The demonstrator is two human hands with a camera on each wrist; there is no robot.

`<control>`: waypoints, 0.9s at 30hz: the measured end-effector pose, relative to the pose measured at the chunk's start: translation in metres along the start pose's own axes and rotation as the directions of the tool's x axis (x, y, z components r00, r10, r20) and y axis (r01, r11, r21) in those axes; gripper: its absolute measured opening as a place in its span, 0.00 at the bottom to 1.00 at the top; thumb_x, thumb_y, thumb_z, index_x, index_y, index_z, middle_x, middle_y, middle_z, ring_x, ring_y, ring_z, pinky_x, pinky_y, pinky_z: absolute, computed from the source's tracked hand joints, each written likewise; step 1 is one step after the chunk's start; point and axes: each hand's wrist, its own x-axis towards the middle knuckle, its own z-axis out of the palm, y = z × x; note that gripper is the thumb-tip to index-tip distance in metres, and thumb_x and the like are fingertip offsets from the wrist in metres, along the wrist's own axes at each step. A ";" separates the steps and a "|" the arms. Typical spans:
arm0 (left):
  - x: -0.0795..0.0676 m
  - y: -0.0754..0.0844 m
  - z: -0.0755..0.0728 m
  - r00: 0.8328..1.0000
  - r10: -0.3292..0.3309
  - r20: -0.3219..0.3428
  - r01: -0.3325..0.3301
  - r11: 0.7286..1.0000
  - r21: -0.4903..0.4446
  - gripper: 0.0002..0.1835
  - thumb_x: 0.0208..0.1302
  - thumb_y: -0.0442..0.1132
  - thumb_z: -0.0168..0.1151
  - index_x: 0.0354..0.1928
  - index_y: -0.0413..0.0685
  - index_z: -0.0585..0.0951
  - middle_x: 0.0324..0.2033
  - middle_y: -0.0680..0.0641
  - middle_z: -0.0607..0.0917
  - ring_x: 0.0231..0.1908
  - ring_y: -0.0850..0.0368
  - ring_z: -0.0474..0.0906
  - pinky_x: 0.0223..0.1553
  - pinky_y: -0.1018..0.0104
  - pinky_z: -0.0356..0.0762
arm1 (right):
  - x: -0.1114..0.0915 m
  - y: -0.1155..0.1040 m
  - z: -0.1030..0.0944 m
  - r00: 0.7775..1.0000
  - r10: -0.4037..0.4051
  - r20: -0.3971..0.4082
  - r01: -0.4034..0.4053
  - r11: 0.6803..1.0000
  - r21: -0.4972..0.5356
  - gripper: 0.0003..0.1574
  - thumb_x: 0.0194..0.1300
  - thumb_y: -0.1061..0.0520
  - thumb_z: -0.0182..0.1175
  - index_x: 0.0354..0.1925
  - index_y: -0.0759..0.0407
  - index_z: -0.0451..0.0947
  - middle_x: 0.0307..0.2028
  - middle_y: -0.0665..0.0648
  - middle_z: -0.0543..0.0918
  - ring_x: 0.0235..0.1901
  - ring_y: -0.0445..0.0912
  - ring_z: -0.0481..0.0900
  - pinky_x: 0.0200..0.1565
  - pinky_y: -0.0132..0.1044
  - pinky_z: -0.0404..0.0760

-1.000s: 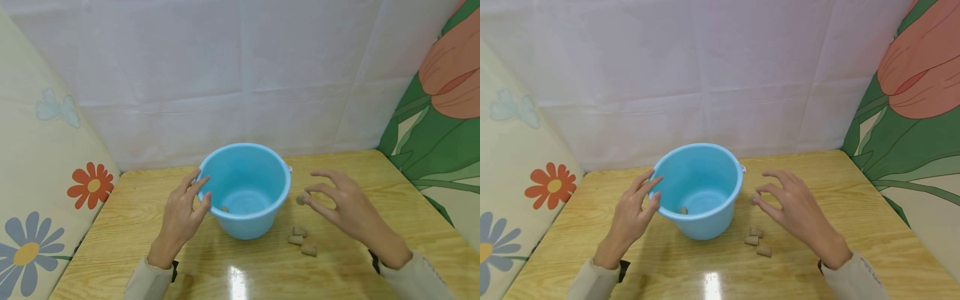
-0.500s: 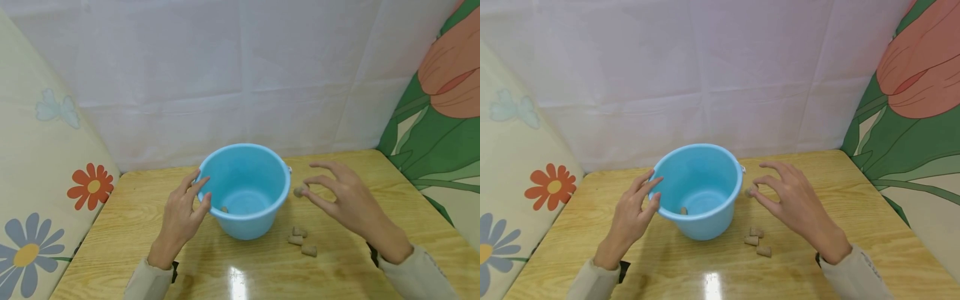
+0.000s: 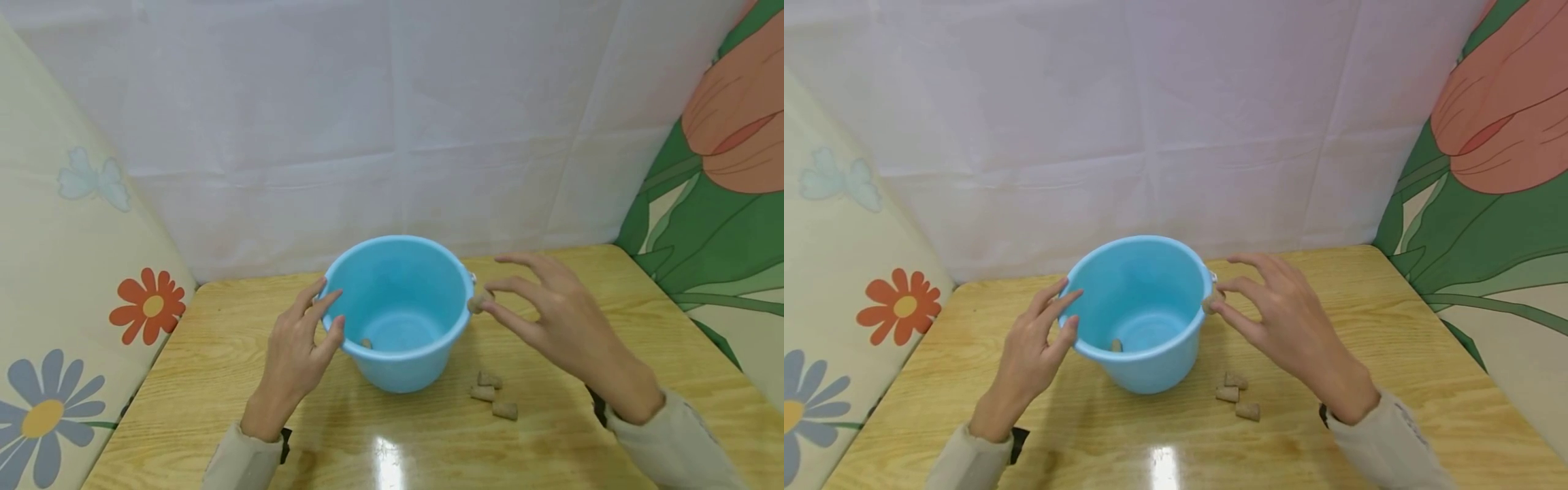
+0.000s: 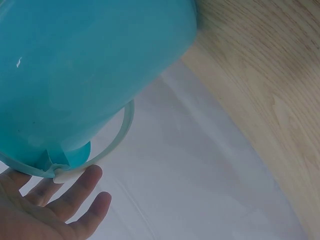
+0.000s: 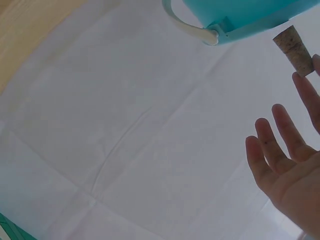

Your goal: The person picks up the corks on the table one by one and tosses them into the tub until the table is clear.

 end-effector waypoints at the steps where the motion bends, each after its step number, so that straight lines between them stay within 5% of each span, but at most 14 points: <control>1: 0.000 0.000 0.000 1.000 -0.001 0.000 0.001 1.000 -0.001 0.23 0.65 0.47 0.58 0.59 0.48 0.82 0.66 0.43 0.76 0.48 0.42 0.82 0.48 0.38 0.77 | 0.001 -0.001 0.000 1.000 -0.002 -0.003 0.002 1.000 0.004 0.35 0.71 0.32 0.48 0.38 0.58 0.86 0.53 0.63 0.82 0.53 0.59 0.78 0.52 0.59 0.76; 10: -0.001 -0.001 0.000 1.000 -0.007 0.001 0.007 1.000 -0.005 0.23 0.66 0.47 0.58 0.60 0.48 0.82 0.67 0.44 0.75 0.48 0.42 0.82 0.49 0.38 0.76 | 0.008 -0.004 0.006 1.000 -0.021 -0.010 0.021 1.000 0.023 0.36 0.71 0.31 0.46 0.40 0.57 0.87 0.52 0.62 0.82 0.52 0.59 0.79 0.51 0.58 0.77; 20: 0.000 -0.001 0.000 1.000 0.010 -0.009 -0.010 1.000 -0.002 0.23 0.65 0.47 0.57 0.59 0.48 0.82 0.66 0.43 0.76 0.46 0.42 0.82 0.47 0.39 0.77 | 0.011 -0.004 0.016 1.000 -0.018 0.012 0.017 0.998 0.053 0.16 0.60 0.47 0.69 0.40 0.57 0.87 0.55 0.62 0.81 0.55 0.59 0.78 0.55 0.59 0.75; 27: 0.000 0.000 0.001 1.000 0.008 -0.009 -0.008 1.000 0.002 0.23 0.65 0.47 0.57 0.59 0.48 0.82 0.66 0.43 0.76 0.46 0.42 0.82 0.47 0.39 0.77 | 0.014 -0.006 0.023 1.000 -0.030 -0.003 0.030 0.997 0.065 0.23 0.65 0.39 0.62 0.40 0.56 0.87 0.54 0.62 0.81 0.55 0.59 0.78 0.54 0.58 0.76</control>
